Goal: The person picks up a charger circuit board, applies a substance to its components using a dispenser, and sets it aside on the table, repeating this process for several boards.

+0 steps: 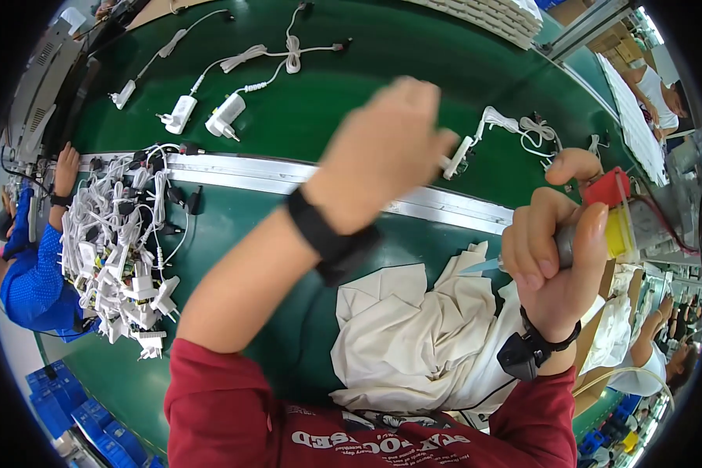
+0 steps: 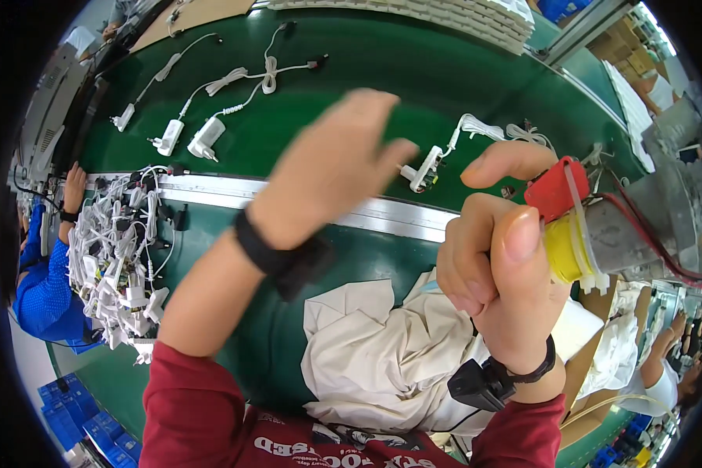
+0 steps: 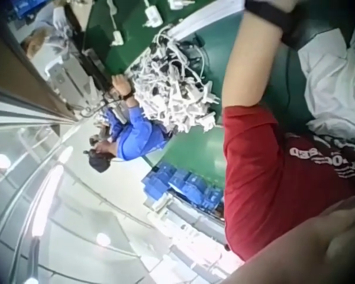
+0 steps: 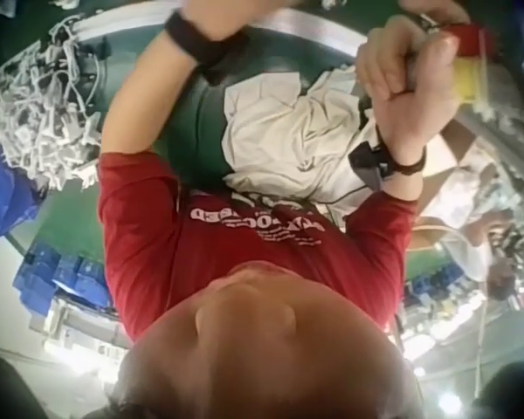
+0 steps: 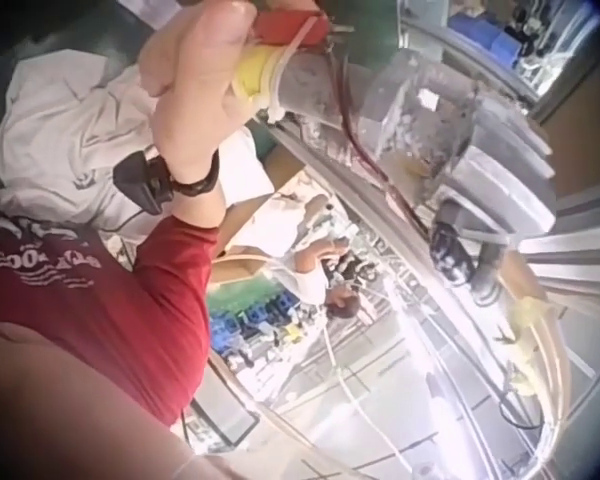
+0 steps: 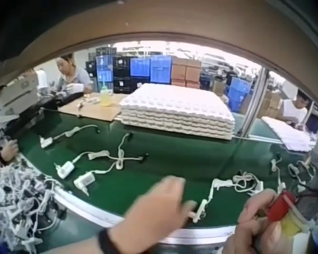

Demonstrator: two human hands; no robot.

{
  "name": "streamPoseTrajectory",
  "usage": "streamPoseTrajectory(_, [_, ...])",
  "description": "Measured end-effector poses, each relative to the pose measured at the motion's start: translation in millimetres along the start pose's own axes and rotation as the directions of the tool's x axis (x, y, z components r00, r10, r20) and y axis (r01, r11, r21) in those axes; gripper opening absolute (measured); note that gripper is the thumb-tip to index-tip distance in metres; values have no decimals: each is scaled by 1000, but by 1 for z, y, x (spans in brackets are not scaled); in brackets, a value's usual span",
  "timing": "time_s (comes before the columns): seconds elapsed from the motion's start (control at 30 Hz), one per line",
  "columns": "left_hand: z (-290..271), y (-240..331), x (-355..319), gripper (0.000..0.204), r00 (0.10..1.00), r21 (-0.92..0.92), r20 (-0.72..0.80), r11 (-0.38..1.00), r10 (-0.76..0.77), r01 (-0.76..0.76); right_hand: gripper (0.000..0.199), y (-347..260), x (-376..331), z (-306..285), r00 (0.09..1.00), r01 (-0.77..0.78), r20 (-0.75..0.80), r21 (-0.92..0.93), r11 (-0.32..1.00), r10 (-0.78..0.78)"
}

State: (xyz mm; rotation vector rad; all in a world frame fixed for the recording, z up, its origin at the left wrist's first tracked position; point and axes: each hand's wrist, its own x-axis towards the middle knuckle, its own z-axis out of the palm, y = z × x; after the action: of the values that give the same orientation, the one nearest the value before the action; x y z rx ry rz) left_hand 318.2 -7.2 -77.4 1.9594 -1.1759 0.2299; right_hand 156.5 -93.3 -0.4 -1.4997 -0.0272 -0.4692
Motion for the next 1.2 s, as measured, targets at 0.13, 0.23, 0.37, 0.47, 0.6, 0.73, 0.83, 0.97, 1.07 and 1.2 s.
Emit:
streamPoseTrajectory(0.13, [-85, -80, -7, 29, 988, 519, -138, 854, 69, 13, 45, 1, 4, -2, 1000, 17, 1, 34, 999, -17])
streamPoseTrajectory(0.23, [-132, -121, -4, 34, 992, 600, -122, 797, 12, 65, 46, 6, 10, 7, 1000, 16, 22, 103, 995, -19])
streamPoseTrajectory(0.37, [-157, -102, 30, 47, 948, -182, 25, 931, -318, 317, 47, 5, 12, 1, 999, 0, 39, 183, 983, -7])
streamPoseTrajectory(0.47, [-154, -60, 35, 58, 971, -973, 214, -117, -109, 201, 43, 2, 15, -2, 996, 15, 80, 200, 980, -32])
streamPoseTrajectory(0.6, [-144, -29, 14, 61, 998, -996, 65, -57, 13, 66, 39, 4, 20, 0, 997, 21, 68, 88, 996, -27])
streamPoseTrajectory(0.73, [-145, -20, 2, 65, 992, -991, 122, -46, 27, 123, 36, 2, 25, 1, 999, 3, 46, 108, 994, -8])
streamPoseTrajectory(0.83, [-138, -27, -1, 67, 988, -987, 149, 58, 33, 147, 33, 3, 26, 3, 1000, 1, 21, 95, 996, -3])
streamPoseTrajectory(0.97, [-133, -31, -5, 60, 992, -968, 119, 218, -37, 125, 30, 1, 31, 12, 1000, -16, -23, 53, 998, 18])
streamPoseTrajectory(1.07, [-131, -34, 0, 41, 971, -807, 165, 542, -173, 233, 26, 1, 32, 15, 999, -22, -41, 104, 994, 26])
streamPoseTrajectory(1.2, [-136, -58, 33, 26, 795, -406, 176, 693, -581, 596, 23, 5, 30, 8, 998, -35, -39, 143, 989, 41])
